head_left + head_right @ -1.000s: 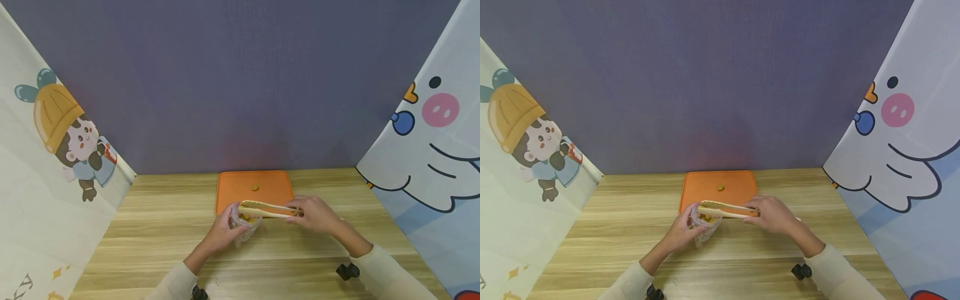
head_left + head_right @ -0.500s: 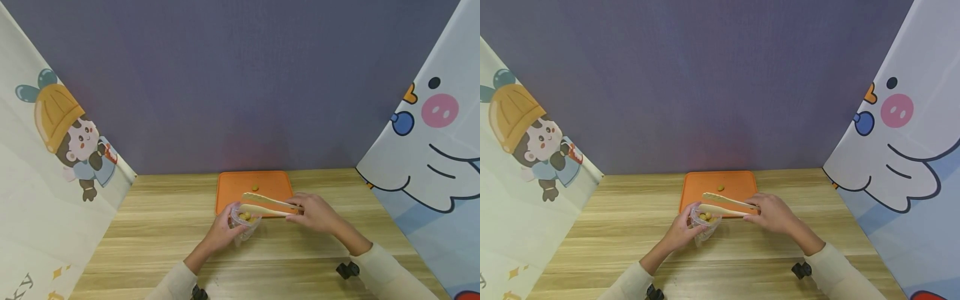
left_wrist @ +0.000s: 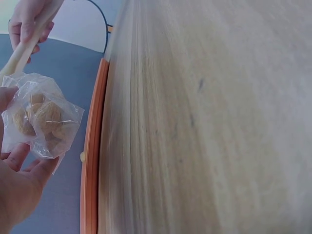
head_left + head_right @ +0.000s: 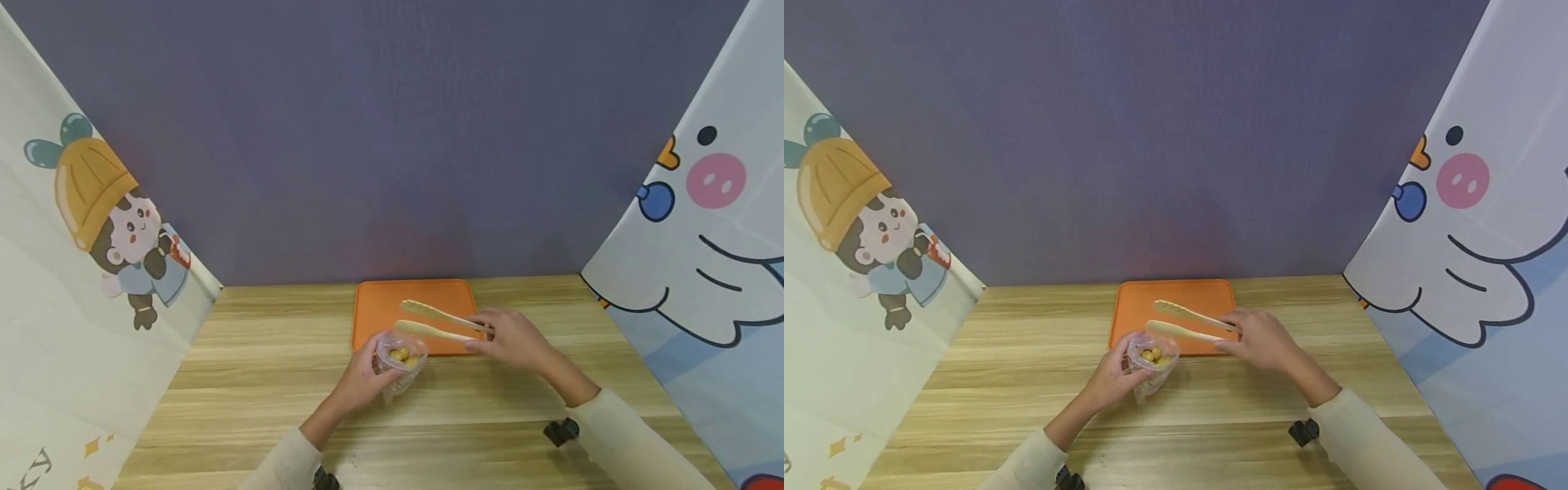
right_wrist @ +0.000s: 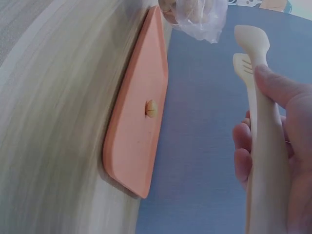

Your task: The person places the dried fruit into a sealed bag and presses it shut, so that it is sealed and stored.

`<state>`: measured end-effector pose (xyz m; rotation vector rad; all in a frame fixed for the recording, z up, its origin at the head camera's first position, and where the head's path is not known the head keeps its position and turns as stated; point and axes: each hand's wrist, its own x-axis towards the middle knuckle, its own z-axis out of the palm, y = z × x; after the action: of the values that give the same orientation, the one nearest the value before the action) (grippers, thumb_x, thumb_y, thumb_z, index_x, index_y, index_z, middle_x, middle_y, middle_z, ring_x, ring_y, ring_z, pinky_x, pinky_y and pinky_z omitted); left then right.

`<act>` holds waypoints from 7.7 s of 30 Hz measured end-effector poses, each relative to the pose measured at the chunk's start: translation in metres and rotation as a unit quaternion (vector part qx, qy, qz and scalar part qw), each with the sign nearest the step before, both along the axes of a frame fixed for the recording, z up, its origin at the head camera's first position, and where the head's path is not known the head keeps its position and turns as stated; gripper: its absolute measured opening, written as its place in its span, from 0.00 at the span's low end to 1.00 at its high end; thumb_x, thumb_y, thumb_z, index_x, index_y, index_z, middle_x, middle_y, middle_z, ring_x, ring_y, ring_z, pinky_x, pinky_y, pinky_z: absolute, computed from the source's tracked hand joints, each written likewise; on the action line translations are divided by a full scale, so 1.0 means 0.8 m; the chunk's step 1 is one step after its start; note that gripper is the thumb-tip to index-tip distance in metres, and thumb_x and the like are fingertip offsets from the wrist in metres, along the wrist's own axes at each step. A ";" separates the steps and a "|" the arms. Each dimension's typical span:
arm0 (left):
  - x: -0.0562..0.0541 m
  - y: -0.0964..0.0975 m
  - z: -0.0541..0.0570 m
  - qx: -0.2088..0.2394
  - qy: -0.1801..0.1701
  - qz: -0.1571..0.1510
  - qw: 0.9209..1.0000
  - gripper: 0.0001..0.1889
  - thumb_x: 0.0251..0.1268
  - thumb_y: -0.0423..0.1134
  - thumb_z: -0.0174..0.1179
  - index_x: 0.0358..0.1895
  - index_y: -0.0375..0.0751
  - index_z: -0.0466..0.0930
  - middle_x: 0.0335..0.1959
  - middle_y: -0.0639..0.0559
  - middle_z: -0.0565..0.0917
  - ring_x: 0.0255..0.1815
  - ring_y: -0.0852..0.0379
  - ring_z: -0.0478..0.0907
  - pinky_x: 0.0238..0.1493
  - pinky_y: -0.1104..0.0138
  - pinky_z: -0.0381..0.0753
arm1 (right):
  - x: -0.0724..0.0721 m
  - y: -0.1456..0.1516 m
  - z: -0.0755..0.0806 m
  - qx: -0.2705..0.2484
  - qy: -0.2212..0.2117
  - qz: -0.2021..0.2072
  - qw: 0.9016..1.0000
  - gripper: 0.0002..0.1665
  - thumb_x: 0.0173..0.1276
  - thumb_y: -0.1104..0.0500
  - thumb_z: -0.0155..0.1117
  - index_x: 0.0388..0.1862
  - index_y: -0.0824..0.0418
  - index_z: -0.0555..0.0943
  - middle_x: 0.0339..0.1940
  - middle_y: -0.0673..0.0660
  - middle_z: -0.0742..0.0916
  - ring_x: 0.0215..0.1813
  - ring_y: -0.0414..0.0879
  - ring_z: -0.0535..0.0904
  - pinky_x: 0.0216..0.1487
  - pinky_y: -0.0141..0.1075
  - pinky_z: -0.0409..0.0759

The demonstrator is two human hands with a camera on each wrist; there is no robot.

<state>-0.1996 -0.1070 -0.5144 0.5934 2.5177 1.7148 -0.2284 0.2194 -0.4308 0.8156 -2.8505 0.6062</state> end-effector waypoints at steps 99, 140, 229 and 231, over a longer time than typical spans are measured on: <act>-0.003 0.002 -0.004 -0.009 0.001 0.006 1.000 0.38 0.63 0.39 0.69 0.75 0.39 0.62 0.68 0.43 0.76 0.68 0.46 0.74 0.65 0.48 0.78 | -0.087 -0.011 -0.088 0.081 -0.037 -0.108 0.990 0.26 0.66 0.41 0.71 0.52 0.58 0.87 0.32 0.51 0.85 0.29 0.44 0.78 0.30 0.41 0.77; -0.001 0.003 -0.001 0.002 -0.006 0.005 1.000 0.38 0.64 0.41 0.69 0.75 0.41 0.62 0.67 0.46 0.77 0.67 0.48 0.75 0.66 0.50 0.78 | -0.035 0.019 -0.041 0.031 0.011 -0.046 0.998 0.29 0.63 0.43 0.74 0.56 0.60 0.86 0.51 0.59 0.90 0.42 0.50 0.87 0.43 0.50 0.85; 0.001 0.006 0.006 0.007 -0.010 0.011 1.000 0.38 0.63 0.39 0.69 0.75 0.41 0.63 0.67 0.44 0.77 0.66 0.47 0.76 0.66 0.51 0.78 | 0.008 0.066 -0.023 -0.040 0.029 -0.143 0.989 0.32 0.60 0.42 0.77 0.57 0.61 0.86 0.35 0.54 0.86 0.26 0.37 0.71 0.26 0.30 0.68; 0.001 0.006 0.006 0.007 -0.011 0.012 1.000 0.38 0.63 0.38 0.69 0.75 0.41 0.63 0.66 0.44 0.77 0.66 0.47 0.76 0.66 0.51 0.78 | 0.008 0.074 -0.026 -0.043 0.028 -0.155 0.987 0.33 0.61 0.42 0.76 0.57 0.63 0.85 0.39 0.58 0.87 0.27 0.39 0.72 0.28 0.32 0.69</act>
<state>-0.1986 -0.1025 -0.5094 0.5442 2.5090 1.7392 -0.2221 0.2782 -0.4518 0.3573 -2.7940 0.6445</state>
